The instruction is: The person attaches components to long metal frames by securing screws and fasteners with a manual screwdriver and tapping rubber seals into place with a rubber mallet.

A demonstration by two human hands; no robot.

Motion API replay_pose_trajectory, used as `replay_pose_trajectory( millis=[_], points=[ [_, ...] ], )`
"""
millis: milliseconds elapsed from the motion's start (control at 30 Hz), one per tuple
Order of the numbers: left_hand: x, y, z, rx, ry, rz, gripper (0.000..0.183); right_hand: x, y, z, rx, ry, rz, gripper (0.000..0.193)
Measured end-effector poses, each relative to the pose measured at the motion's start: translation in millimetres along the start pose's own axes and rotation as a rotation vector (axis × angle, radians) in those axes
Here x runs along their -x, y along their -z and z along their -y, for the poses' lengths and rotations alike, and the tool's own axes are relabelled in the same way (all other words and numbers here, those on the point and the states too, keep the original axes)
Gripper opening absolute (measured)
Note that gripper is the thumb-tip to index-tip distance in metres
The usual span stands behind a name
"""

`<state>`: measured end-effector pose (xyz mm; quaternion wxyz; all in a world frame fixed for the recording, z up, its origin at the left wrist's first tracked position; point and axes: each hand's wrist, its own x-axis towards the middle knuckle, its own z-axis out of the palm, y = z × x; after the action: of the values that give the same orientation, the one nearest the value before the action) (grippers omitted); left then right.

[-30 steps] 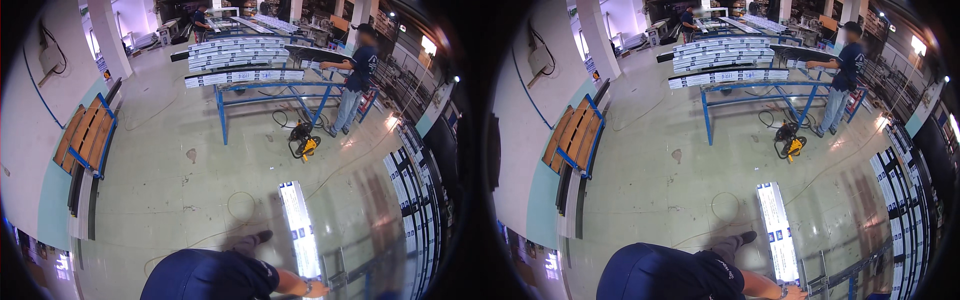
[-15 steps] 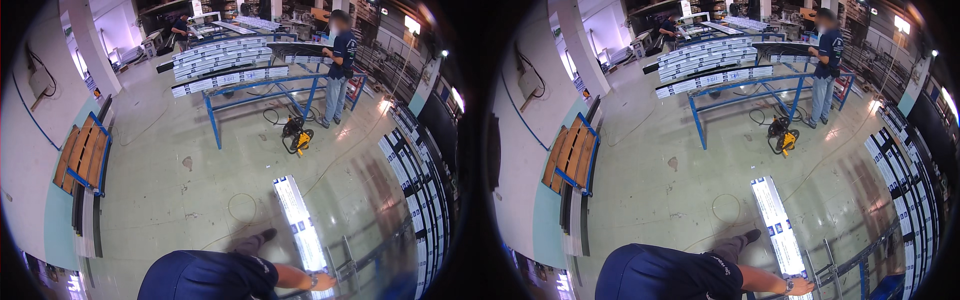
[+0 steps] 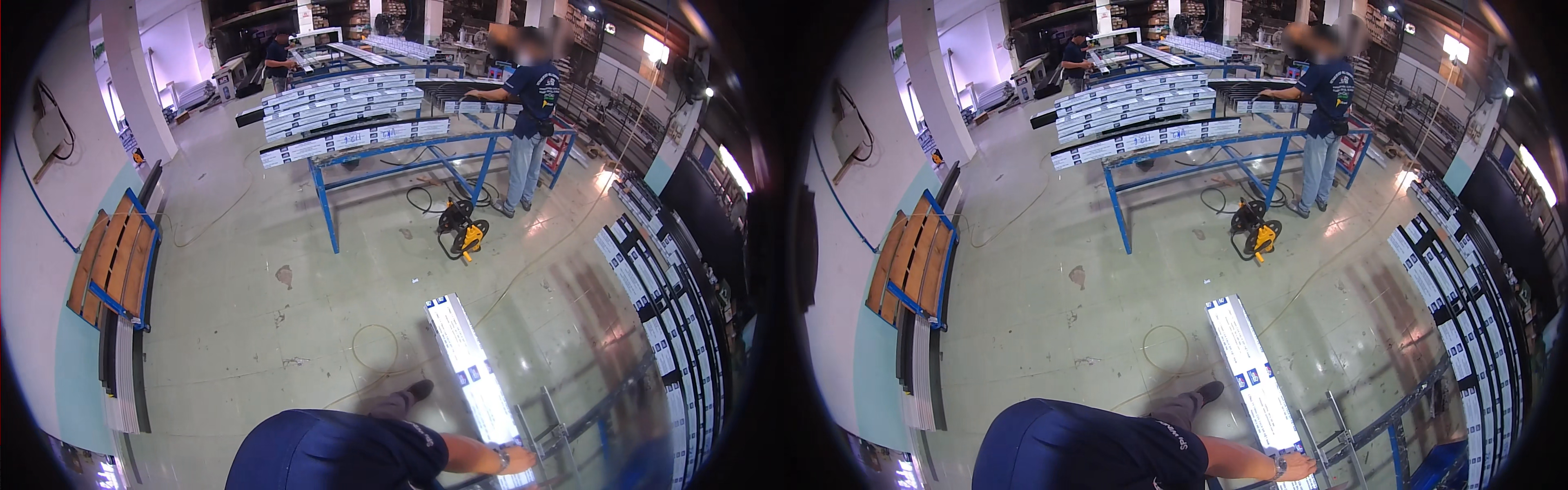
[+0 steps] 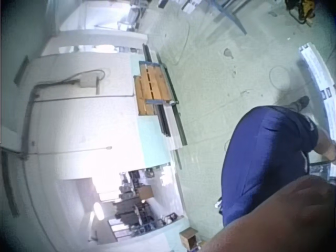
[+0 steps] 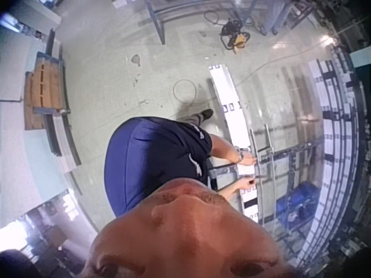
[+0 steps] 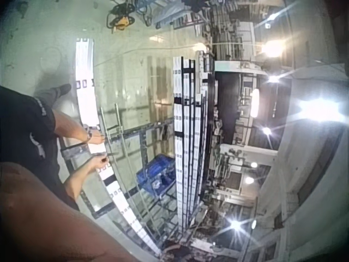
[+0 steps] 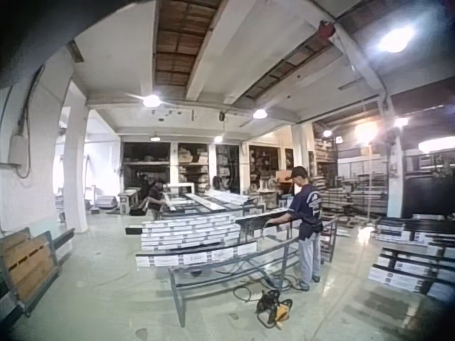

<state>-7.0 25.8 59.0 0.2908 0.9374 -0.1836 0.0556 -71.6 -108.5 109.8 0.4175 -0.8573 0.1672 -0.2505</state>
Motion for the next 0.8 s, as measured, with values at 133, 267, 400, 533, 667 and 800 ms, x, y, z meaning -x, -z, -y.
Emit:
replay_pose_trajectory(
  millis=[133,267,400,533,667,800],
  points=[
    [0,2,-13,0.087,0.225,-0.084,0.023,-4,-1,-16,-0.027,0.082,-0.041,0.028],
    [-2,17,-14,-0.216,-0.03,-0.01,0.026,-3,-1,-5,-0.024,0.02,-0.016,0.029],
    [-12,21,-12,-0.246,-0.111,-0.054,0.027,-5,-4,-9,-0.09,0.07,-0.066,0.031],
    [-23,22,-7,-0.346,-0.163,0.021,0.021,-4,-7,-6,-0.051,0.076,-0.059,0.032],
    [-39,29,-18,-0.499,-0.227,0.252,0.017,-5,-5,0,-0.046,0.055,-0.078,0.03],
    [-53,38,-28,-0.534,-0.192,0.355,0.018,-10,-8,-9,0.004,0.089,-0.091,0.029]
  ],
)
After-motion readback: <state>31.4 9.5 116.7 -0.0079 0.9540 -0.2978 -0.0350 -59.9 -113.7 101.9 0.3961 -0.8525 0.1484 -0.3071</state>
